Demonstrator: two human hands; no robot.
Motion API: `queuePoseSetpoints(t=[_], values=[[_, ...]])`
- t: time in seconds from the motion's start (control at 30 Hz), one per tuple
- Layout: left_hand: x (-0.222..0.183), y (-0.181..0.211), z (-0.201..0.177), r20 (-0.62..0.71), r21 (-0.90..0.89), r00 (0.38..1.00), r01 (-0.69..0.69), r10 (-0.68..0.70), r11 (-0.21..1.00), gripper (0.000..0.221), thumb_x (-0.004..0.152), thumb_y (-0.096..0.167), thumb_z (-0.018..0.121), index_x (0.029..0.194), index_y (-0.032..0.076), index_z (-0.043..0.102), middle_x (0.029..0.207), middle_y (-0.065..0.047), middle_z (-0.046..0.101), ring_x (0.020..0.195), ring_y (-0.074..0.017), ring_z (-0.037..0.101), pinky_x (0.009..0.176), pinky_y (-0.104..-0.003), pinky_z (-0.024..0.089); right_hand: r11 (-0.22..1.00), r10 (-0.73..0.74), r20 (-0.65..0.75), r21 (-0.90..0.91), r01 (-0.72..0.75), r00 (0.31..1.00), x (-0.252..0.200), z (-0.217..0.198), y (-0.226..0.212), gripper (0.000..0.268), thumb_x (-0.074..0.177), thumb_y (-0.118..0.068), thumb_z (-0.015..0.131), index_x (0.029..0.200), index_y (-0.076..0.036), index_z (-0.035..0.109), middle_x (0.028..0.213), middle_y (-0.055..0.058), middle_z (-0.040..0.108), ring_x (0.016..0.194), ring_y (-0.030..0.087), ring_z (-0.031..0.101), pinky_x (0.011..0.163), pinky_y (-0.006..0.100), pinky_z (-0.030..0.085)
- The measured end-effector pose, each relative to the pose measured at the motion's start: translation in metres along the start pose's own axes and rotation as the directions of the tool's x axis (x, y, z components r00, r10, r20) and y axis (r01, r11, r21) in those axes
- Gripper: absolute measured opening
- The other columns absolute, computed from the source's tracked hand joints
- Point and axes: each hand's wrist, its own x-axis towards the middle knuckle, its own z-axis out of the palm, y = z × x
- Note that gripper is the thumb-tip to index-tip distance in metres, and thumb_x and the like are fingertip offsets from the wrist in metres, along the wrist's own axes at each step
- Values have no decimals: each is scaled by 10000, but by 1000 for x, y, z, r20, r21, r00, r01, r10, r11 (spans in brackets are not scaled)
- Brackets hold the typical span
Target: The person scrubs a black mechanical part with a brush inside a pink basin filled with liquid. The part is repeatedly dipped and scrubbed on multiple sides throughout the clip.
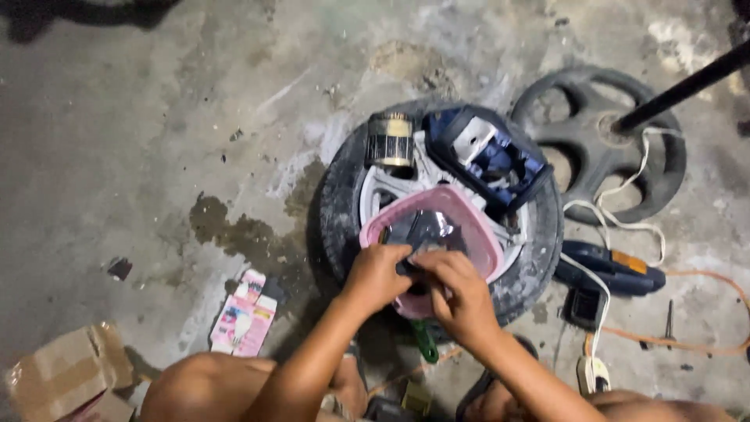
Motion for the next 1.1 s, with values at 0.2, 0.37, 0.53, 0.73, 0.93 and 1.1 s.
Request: queuePoseSetpoints(t=[0.2, 0.37, 0.53, 0.73, 0.93, 1.1], values=[[-7, 4, -3, 8, -27, 1000, -9, 9, 1000, 177, 701, 194, 783, 853, 112, 745, 678, -111, 727, 711, -360, 738, 598, -423, 576, 999, 36, 4, -9, -36, 999, 1, -3, 3, 307, 861, 67, 611, 1060, -102, 773, 1006, 79, 766, 980, 355, 728, 863, 481, 570], [1, 13, -13, -22, -51, 999, -32, 31, 998, 161, 736, 226, 806, 735, 122, 684, 594, -77, 678, 633, -318, 719, 559, -349, 537, 999, 36, -16, 23, -36, 999, 9, -5, 20, 326, 844, 96, 612, 1066, -84, 768, 1011, 117, 762, 996, 393, 719, 887, 503, 554], [-3, 4, -3, -10, 23, 1000, -25, 25, 999, 101, 686, 152, 759, 708, 139, 661, 565, -76, 653, 635, -359, 706, 558, -388, 540, 995, 60, 11, 74, -61, 998, 0, -2, 8, 314, 871, 69, 606, 1053, -113, 785, 1020, 88, 780, 1003, 362, 730, 905, 473, 556], [-8, -1, 1, -61, -12, 992, -110, 110, 994, 107, 642, 117, 634, 705, 107, 549, 659, -182, 643, 722, -479, 622, 554, -531, 395, 995, -27, 77, 95, 20, 997, -7, -1, 12, 297, 929, 72, 483, 1139, -4, 678, 1130, 143, 710, 1118, 333, 682, 1019, 436, 530], [-5, 15, -11, 9, -80, 1000, 12, -11, 997, 157, 719, 155, 808, 814, 42, 753, 641, -158, 715, 655, -399, 725, 554, -400, 552, 997, 64, -9, 52, -63, 998, -2, 1, 13, 335, 807, 103, 626, 1077, -51, 752, 1030, 159, 748, 1034, 424, 709, 914, 520, 546], [-6, 15, -12, 8, -69, 1000, 2, -2, 998, 128, 743, 225, 798, 800, 127, 737, 654, -99, 725, 697, -344, 740, 585, -377, 549, 999, 46, -16, 22, -45, 999, 0, -5, 30, 397, 801, 112, 609, 1121, -68, 758, 1058, 152, 755, 1049, 427, 703, 924, 536, 541]])
